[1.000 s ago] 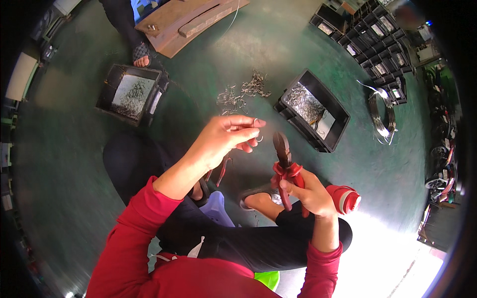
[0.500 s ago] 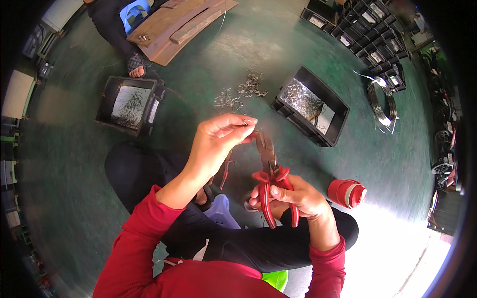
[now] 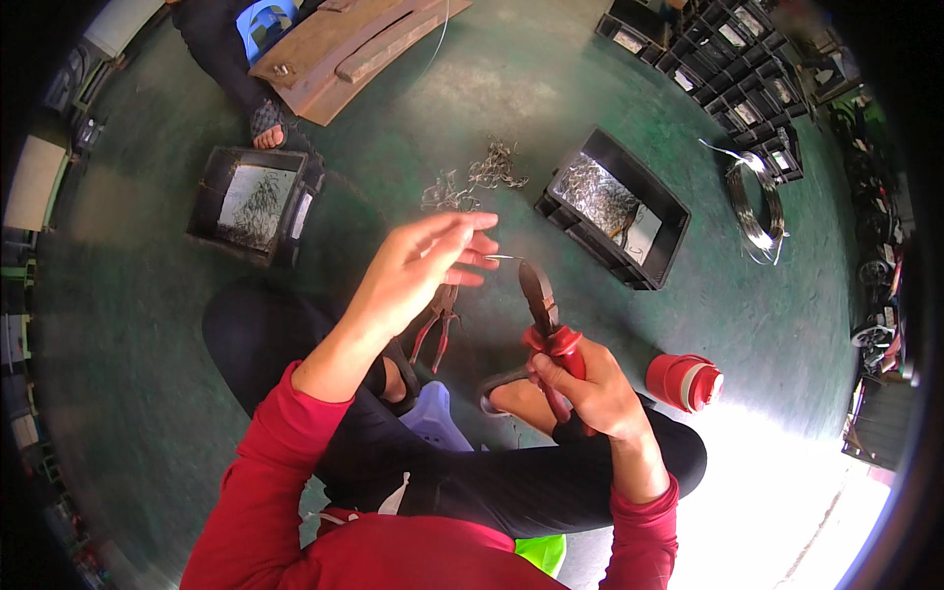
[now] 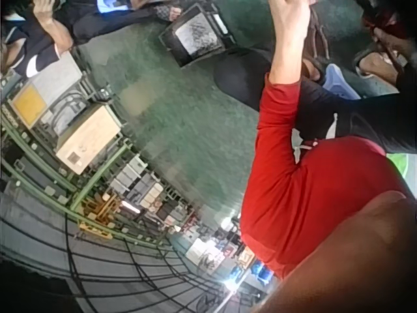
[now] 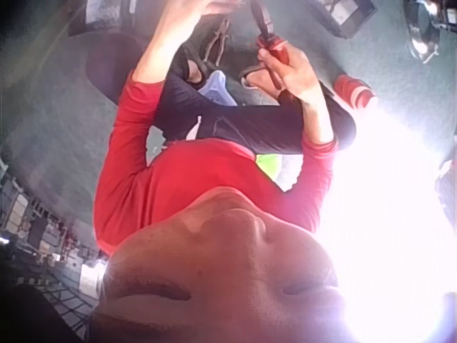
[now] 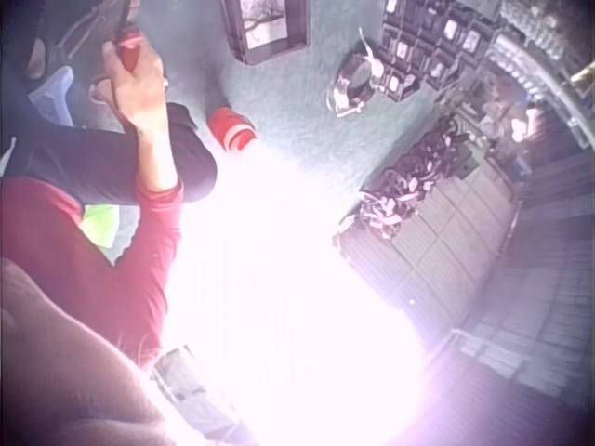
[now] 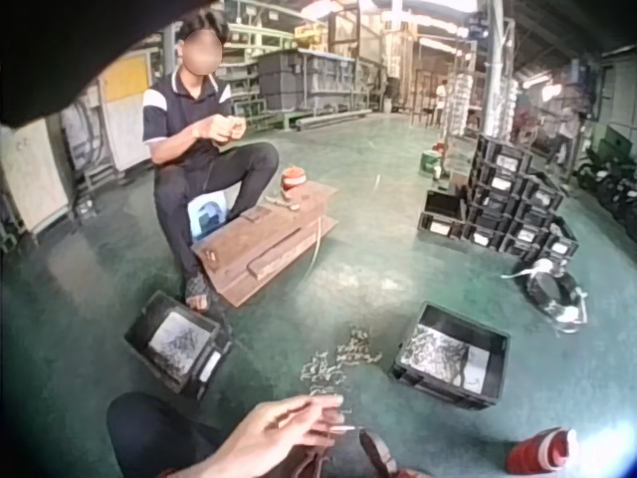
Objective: The person sits on the floor and repeatedly picks up small metal wire pieces, bends them into loops using red-handled pliers, and places them into a black bin. The process is continuous and repetitive, with the person handling each piece individually.
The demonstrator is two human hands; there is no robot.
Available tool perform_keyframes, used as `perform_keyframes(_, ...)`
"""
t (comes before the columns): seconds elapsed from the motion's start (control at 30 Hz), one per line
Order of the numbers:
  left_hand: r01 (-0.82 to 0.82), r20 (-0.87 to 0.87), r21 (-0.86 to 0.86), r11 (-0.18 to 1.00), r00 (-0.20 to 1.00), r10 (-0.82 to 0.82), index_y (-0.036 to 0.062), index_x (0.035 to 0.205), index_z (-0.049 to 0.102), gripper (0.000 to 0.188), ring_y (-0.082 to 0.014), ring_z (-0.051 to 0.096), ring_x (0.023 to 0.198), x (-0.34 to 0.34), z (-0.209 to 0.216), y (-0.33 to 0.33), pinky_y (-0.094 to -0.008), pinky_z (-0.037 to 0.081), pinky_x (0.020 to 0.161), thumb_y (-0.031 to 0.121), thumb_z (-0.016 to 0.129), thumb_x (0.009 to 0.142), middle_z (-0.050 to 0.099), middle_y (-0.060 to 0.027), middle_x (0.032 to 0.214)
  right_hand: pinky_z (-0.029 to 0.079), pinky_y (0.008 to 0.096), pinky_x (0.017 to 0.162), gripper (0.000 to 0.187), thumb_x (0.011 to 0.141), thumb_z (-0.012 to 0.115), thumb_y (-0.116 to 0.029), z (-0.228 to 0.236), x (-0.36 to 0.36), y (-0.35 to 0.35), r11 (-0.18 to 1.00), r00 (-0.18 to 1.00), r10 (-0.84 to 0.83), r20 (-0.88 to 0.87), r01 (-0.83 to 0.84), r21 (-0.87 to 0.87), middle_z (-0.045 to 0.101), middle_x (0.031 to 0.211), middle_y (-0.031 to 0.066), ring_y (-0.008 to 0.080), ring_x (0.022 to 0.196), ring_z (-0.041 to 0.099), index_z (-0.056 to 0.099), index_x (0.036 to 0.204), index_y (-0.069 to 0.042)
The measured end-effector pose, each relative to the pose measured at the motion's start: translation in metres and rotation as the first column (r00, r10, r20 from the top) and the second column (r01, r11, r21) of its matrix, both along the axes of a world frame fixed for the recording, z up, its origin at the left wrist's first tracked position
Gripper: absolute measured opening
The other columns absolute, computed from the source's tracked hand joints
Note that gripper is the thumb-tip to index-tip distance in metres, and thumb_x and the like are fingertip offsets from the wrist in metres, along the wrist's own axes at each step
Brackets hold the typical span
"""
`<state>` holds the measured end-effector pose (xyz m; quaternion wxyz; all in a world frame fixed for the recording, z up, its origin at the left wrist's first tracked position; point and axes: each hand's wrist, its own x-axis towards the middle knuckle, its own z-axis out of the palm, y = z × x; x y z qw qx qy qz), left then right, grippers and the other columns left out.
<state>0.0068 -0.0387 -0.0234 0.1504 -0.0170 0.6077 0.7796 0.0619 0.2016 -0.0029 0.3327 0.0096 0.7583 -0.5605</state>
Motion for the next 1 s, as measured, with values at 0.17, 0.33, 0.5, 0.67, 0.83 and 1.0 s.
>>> perform_keyframes(0.17,0.205,0.104,0.028,0.978,0.973,-0.207,-0.0017,0.12,0.064,0.032,-0.0145,0.067,0.074,0.005,0.004,-0.001,-0.0279,0.056,0.068,0.022,0.054,0.101,0.068,-0.0093,0.088,0.045,0.027,0.072,0.029,0.094,0.062,-0.021,0.006,0.001,-0.001,0.99,0.986,0.077,-0.146,-0.058,0.132,0.061,0.083,0.0045,0.0107,0.075,0.053,0.059,0.112,0.001)
perform_keyframes(0.33,0.199,0.087,-0.066,0.978,0.977,-0.193,0.0018,0.126,0.061,0.03,-0.0098,0.062,0.064,0.012,0.008,0.006,-0.0228,0.052,0.059,0.011,0.057,0.098,0.065,-0.0052,0.08,0.046,0.0284,0.073,0.029,0.094,0.062,-0.021,0.005,0.002,-0.007,0.989,0.979,0.054,-0.196,-0.025,0.145,0.06,0.082,0.0044,0.0122,0.075,0.054,0.059,0.113,0.001)
perform_keyframes(0.5,0.191,0.054,-0.162,0.968,0.981,-0.184,0.0028,0.132,0.058,0.033,-0.0057,0.047,0.056,0.018,0.01,0.012,-0.023,0.042,0.052,0.008,0.048,0.1,0.052,0.001,0.068,0.046,0.0288,0.073,0.027,0.094,0.062,-0.021,0.005,0.001,-0.012,0.981,0.98,0.058,-0.189,-0.02,0.195,0.059,0.08,0.0053,0.0129,0.075,0.054,0.059,0.111,0.001)
perform_keyframes(0.67,0.251,0.141,-0.012,0.968,0.959,-0.246,0.0027,0.13,0.059,0.034,-0.0029,0.037,0.054,0.017,0.007,0.008,-0.0211,0.032,0.049,0.008,0.046,0.099,0.045,0.0036,0.064,0.045,0.0298,0.071,0.025,0.094,0.062,-0.02,0.003,-0.001,-0.016,0.978,0.979,0.066,-0.194,-0.025,0.209,0.058,0.078,0.0062,0.0135,0.073,0.051,0.059,0.108,0.001)
perform_keyframes(0.83,0.243,0.153,0.076,0.967,0.956,-0.252,0.0012,0.128,0.061,0.034,-0.0024,0.035,0.054,0.013,0.005,0.009,-0.0206,0.03,0.049,0.009,0.046,0.098,0.045,0.0048,0.064,0.045,0.0303,0.071,0.025,0.093,0.063,-0.02,0.0,-0.003,-0.014,0.979,0.965,0.084,-0.25,-0.033,0.201,0.057,0.078,0.0066,0.0144,0.072,0.05,0.059,0.107,0.0)
perform_keyframes(1.0,0.241,0.165,0.136,0.961,0.951,-0.262,0.0005,0.127,0.061,0.033,-0.0029,0.034,0.054,0.013,0.003,0.007,-0.0202,0.029,0.05,0.01,0.047,0.099,0.045,0.0047,0.065,0.046,0.0299,0.073,0.025,0.093,0.062,-0.02,0.0,-0.001,-0.012,0.98,0.959,0.07,-0.276,-0.013,0.201,0.058,0.079,0.0069,0.0147,0.074,0.052,0.059,0.107,0.001)
